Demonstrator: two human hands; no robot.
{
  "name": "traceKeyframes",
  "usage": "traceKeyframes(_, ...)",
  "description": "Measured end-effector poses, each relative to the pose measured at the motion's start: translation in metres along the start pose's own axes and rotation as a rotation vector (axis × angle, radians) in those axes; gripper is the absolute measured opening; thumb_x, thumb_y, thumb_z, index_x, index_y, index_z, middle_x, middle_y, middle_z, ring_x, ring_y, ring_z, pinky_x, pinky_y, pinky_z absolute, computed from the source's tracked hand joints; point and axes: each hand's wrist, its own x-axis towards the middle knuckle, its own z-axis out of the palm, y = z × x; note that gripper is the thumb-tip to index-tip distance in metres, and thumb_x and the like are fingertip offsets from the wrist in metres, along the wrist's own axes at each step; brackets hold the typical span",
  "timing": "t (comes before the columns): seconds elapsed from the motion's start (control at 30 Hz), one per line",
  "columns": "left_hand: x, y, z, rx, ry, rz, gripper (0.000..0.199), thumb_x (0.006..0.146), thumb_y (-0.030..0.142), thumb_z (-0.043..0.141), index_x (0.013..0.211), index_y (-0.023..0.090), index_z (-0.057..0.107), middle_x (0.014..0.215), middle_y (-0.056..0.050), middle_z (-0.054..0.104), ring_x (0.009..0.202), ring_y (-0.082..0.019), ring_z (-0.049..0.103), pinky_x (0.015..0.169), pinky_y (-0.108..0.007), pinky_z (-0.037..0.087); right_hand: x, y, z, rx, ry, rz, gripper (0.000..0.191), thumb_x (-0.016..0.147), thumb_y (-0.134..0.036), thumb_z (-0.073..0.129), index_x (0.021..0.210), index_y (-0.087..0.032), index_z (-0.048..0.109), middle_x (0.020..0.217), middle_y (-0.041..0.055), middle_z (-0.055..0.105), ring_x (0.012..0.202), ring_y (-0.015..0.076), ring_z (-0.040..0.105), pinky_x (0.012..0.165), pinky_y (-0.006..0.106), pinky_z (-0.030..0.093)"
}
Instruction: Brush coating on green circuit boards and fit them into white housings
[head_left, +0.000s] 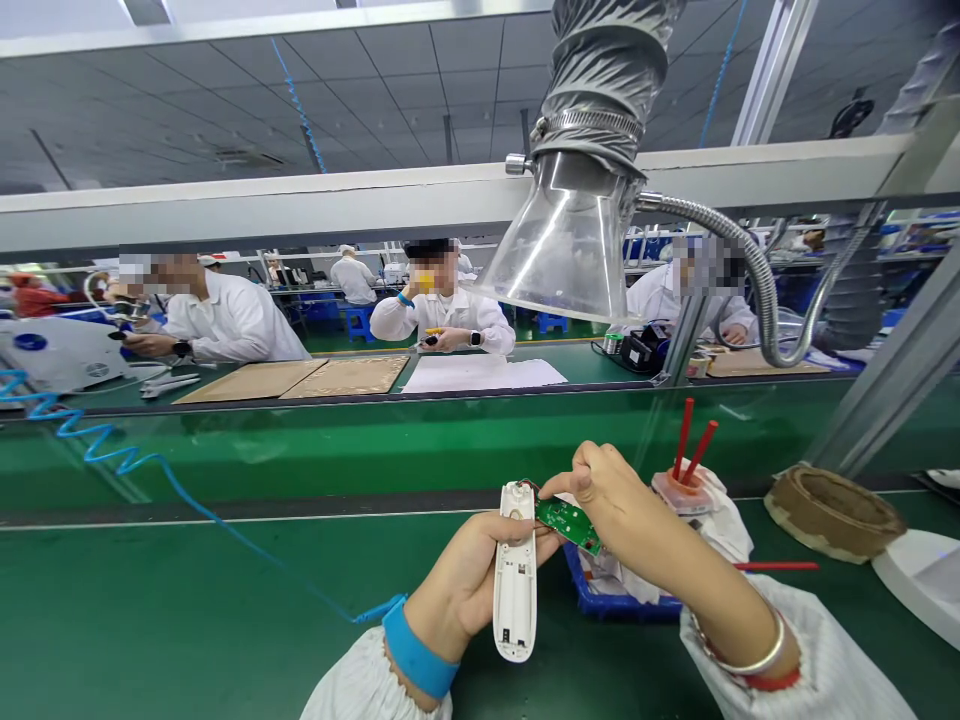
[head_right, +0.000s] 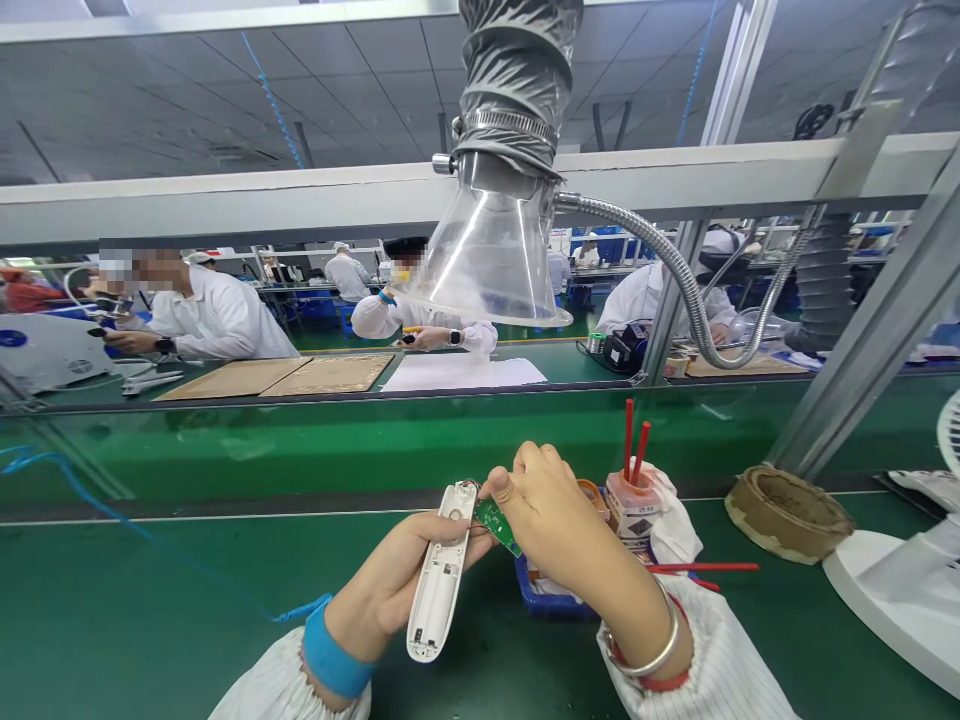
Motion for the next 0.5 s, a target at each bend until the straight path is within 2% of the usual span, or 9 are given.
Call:
traceKeyframes(0.13, -0.001, 0.001, 0.002, 0.024, 0.023, 0.041, 0.016, 0.068, -0.006, 0.051, 0.079, 0.004, 0.058, 0.074, -0.011, 0.067, 0.078, -0.019, 0.068, 0.089, -0.030, 0.050, -0.003, 0.013, -0.004, 0.240, 0.005, 0.152, 0.067, 0.087, -0.067, 0.016, 0.104, -0.025, 0.065, 0.094, 0.0080, 0.052, 0.092, 0.0242, 0.050, 0.081, 0.040, 0.044)
traceKeyframes(0.27, -0.002, -0.001, 0.002, 0.122, 0.033, 0.157, 0.014, 0.068, -0.004, 0.056, 0.077, 0.005, 0.061, 0.075, -0.011, 0.067, 0.074, -0.018, 0.067, 0.084, -0.030, 0.051, -0.016, 0.030, 0.004, 0.687, -0.121, 0.393, 0.059, 0.083, -0.068, 0.036, 0.114, -0.024, 0.057, 0.087, 0.0053, 0.057, 0.075, 0.0189, 0.055, 0.065, 0.030, 0.048)
traceKeyframes(0.37, -0.004, -0.005, 0.003, 0.211, 0.077, 0.195, 0.008, 0.073, 0.008, 0.062, 0.081, 0.007, 0.063, 0.072, -0.009, 0.067, 0.070, -0.017, 0.066, 0.076, -0.029, 0.053, -0.027, 0.031, 0.014, 1.069, -0.264, 0.556, 0.052, 0.083, -0.062, 0.046, 0.116, -0.022, 0.053, 0.091, 0.0054, 0.058, 0.066, 0.0145, 0.055, 0.054, 0.024, 0.048)
traceKeyframes(0.5, -0.010, -0.010, 0.006, 0.403, 0.096, 0.250, 0.025, 0.082, 0.031, 0.058, 0.095, 0.010, 0.062, 0.091, -0.012, 0.069, 0.087, -0.022, 0.066, 0.076, -0.030, 0.052, -0.034, 0.025, 0.018, 1.374, -0.395, 0.585, 0.043, 0.086, -0.054, 0.049, 0.112, -0.019, 0.053, 0.080, 0.0049, 0.059, 0.057, 0.0130, 0.055, 0.045, 0.024, 0.049)
